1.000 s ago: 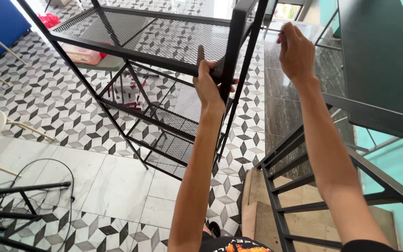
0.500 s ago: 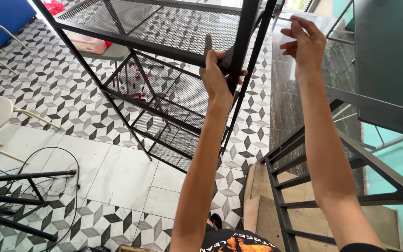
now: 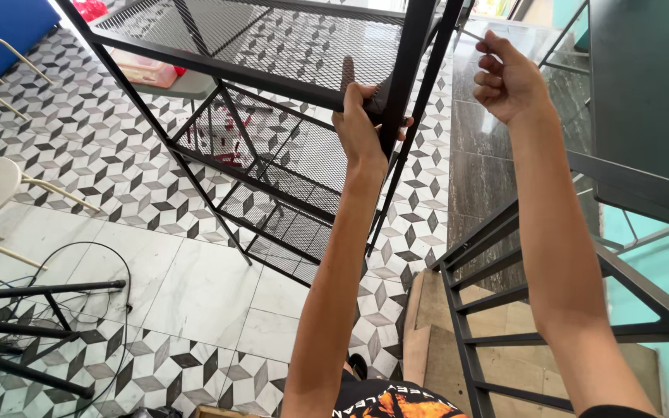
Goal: The person assembles a black metal mesh shelving unit by hand-tightening fasteners at the frame joints. They move around the unit to access different corners, repeatedly turning fasteners until the frame is secured.
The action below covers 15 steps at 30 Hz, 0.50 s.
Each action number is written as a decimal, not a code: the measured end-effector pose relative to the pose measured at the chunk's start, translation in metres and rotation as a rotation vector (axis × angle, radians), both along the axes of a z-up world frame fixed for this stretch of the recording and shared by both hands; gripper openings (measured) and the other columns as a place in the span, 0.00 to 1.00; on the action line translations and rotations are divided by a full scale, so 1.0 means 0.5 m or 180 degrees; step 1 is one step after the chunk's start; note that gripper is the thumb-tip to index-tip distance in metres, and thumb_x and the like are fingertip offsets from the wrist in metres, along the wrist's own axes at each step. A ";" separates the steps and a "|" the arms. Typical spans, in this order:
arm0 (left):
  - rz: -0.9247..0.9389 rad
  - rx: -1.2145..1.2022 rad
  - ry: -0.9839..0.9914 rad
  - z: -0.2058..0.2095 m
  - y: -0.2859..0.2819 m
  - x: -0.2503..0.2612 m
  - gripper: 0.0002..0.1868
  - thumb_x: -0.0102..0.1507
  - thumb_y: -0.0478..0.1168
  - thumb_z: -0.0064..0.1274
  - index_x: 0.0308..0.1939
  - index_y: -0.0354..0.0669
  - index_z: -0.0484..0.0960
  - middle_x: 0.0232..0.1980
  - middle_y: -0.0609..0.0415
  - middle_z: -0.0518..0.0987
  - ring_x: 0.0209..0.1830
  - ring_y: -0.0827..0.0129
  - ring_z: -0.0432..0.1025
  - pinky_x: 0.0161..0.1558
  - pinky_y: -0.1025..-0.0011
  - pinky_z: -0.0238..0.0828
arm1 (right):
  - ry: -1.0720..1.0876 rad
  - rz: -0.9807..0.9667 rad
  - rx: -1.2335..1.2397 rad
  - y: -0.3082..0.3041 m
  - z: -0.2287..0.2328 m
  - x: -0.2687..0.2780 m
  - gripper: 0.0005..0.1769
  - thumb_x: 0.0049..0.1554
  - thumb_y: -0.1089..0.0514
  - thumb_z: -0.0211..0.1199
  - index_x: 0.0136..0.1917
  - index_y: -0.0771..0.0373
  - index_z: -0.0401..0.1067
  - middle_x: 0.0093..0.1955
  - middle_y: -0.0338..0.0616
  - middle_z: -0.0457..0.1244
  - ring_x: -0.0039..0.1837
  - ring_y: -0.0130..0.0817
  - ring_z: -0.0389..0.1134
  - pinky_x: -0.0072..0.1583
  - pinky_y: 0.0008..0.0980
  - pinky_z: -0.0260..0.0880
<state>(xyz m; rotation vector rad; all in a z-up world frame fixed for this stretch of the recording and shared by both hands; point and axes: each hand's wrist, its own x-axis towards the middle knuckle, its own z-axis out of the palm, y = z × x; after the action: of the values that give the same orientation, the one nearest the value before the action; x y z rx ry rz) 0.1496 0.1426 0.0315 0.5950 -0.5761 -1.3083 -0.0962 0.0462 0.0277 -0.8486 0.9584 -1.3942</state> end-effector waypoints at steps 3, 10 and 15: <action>0.0075 0.0187 -0.0352 0.003 0.002 -0.003 0.19 0.61 0.43 0.40 0.28 0.30 0.79 0.19 0.47 0.78 0.12 0.64 0.74 0.10 0.72 0.66 | 0.0186 0.0047 0.0431 0.004 0.000 0.003 0.19 0.62 0.41 0.65 0.43 0.58 0.71 0.28 0.28 0.52 0.27 0.18 0.47 0.30 0.20 0.44; 0.0042 0.0123 -0.0289 0.002 0.002 -0.001 0.18 0.61 0.43 0.40 0.28 0.31 0.79 0.20 0.47 0.78 0.12 0.64 0.73 0.11 0.72 0.65 | -0.0389 0.0823 0.0402 0.003 0.005 -0.018 0.26 0.69 0.43 0.57 0.31 0.49 0.55 0.24 0.21 0.46 0.26 0.15 0.43 0.30 0.22 0.38; -0.0050 0.0142 -0.0145 0.002 0.001 0.001 0.18 0.63 0.42 0.39 0.28 0.31 0.76 0.21 0.48 0.77 0.13 0.62 0.75 0.12 0.71 0.65 | -0.0670 0.0897 0.0516 -0.041 0.009 -0.039 0.24 0.71 0.52 0.48 0.31 0.50 0.54 0.26 0.24 0.47 0.28 0.17 0.44 0.32 0.22 0.40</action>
<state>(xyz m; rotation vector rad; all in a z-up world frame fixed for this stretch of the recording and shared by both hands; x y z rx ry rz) 0.1499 0.1430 0.0326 0.6596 -0.5913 -1.3280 -0.1155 0.0258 0.0324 -0.6715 0.7468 -1.1221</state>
